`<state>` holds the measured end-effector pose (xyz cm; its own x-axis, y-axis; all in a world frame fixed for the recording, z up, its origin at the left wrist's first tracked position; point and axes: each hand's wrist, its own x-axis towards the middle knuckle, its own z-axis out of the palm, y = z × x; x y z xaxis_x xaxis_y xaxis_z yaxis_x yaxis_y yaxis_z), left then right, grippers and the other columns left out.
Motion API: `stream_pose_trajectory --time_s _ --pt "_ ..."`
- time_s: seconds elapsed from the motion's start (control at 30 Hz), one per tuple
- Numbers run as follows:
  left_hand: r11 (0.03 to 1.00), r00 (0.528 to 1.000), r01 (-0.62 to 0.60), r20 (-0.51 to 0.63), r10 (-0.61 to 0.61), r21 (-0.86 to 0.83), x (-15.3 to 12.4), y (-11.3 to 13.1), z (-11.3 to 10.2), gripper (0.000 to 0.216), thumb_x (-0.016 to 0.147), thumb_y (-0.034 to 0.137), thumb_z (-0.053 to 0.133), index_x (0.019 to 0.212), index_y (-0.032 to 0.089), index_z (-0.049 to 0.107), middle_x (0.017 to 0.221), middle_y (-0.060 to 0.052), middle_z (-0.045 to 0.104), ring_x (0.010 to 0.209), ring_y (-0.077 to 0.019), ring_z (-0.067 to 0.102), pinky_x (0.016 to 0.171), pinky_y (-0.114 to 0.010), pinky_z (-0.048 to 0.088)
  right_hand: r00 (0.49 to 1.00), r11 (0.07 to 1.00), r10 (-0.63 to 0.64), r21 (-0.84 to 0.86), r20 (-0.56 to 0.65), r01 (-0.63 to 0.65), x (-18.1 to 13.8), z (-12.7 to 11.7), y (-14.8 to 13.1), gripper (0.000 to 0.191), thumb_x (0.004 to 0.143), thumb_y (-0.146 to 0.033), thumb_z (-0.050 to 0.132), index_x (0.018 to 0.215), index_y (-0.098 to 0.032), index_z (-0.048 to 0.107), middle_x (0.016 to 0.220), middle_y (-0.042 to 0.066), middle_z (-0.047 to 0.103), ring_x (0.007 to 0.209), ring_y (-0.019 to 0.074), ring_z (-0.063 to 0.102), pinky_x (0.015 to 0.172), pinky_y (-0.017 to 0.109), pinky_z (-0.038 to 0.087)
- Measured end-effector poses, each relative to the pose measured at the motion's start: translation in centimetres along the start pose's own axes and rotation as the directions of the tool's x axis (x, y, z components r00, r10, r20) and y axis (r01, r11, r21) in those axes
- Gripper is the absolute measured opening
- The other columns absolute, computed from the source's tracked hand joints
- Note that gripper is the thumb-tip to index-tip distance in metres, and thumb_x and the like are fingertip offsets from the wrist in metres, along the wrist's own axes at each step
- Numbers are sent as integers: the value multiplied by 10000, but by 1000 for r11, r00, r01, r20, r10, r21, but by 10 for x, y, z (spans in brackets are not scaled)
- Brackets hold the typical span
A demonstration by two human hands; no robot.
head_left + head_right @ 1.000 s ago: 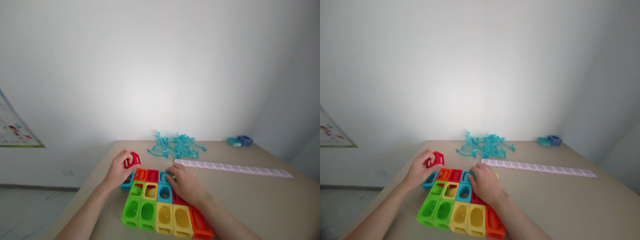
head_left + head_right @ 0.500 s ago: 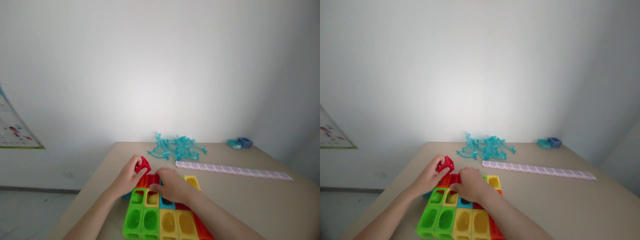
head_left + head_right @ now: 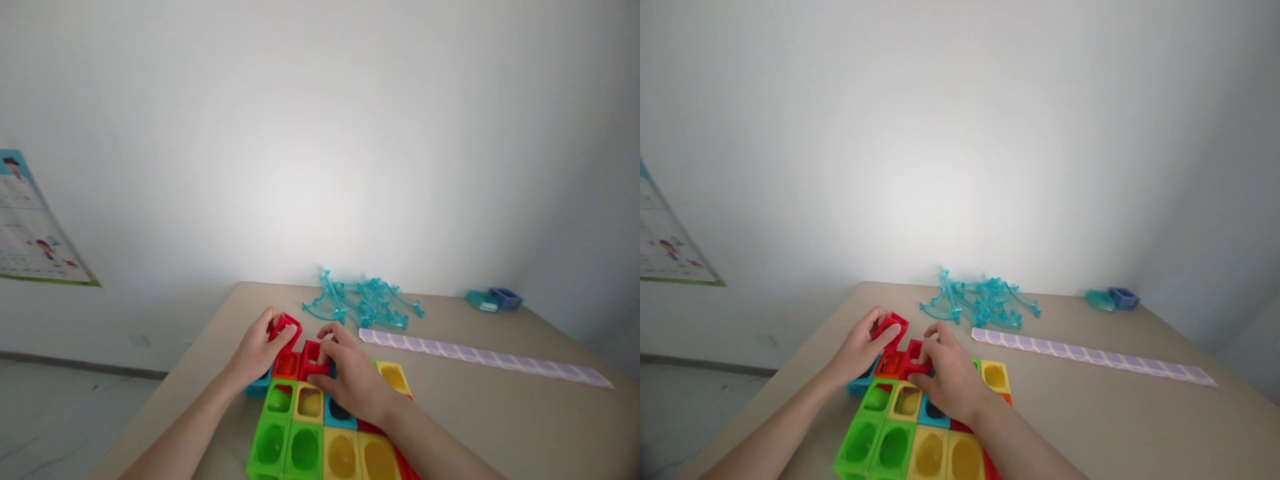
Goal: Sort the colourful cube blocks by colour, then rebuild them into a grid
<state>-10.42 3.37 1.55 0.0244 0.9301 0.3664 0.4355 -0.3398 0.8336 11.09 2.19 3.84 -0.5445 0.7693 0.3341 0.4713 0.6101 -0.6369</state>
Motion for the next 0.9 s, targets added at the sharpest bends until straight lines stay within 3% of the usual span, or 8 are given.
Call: stream_pose_trajectory --time_s 0.07,0.23,0.37,0.63,0.73,0.9 --pt "997 999 13 -30 -15 -73 1 1 -1 329 896 466 529 726 209 416 661 53 443 636 -128 465 610 -243 396 999 999 -37 20 -23 37 -2 -1 0 221 756 -175 707 721 -201 490 1143 69 533 997 182 569 853 294 444" --pt "986 999 11 -43 -18 -166 1 6 -3 317 886 495 543 805 193 493 736 18 557 694 -145 567 640 -245 460 985 994 -95 43 -145 102 -4 -5 -3 281 794 -169 637 681 -225 386 806 10 560 739 154 533 683 261 416" --pt "959 999 -12 -47 -1 -283 -1 9 -5 319 867 492 585 924 186 516 874 -26 627 797 -184 642 707 -290 513 964 985 -135 78 -229 156 -5 -7 -4 305 767 -144 623 662 -227 349 796 17 547 730 154 523 678 255 406" --pt "951 995 -99 -20 97 -293 -8 15 -6 376 829 545 610 869 190 494 914 -46 591 806 -174 584 709 -269 483 990 996 -36 74 -135 46 -3 -3 0 323 725 -113 646 606 -217 365 788 -3 549 702 133 528 655 240 410" --pt "961 991 -96 61 116 -259 -10 15 -4 358 844 531 596 871 188 499 913 -46 576 819 -174 566 732 -271 474 996 999 -35 35 -80 38 -3 0 1 305 720 -100 654 611 -209 390 813 -7 554 715 126 533 665 234 415" --pt "971 986 -41 148 78 -237 -9 14 -3 304 879 486 568 929 189 524 872 -30 573 792 -170 554 713 -268 465 992 999 -13 -50 -125 7 -3 2 1 330 714 -81 663 605 -206 378 758 -21 511 682 119 502 628 226 390"
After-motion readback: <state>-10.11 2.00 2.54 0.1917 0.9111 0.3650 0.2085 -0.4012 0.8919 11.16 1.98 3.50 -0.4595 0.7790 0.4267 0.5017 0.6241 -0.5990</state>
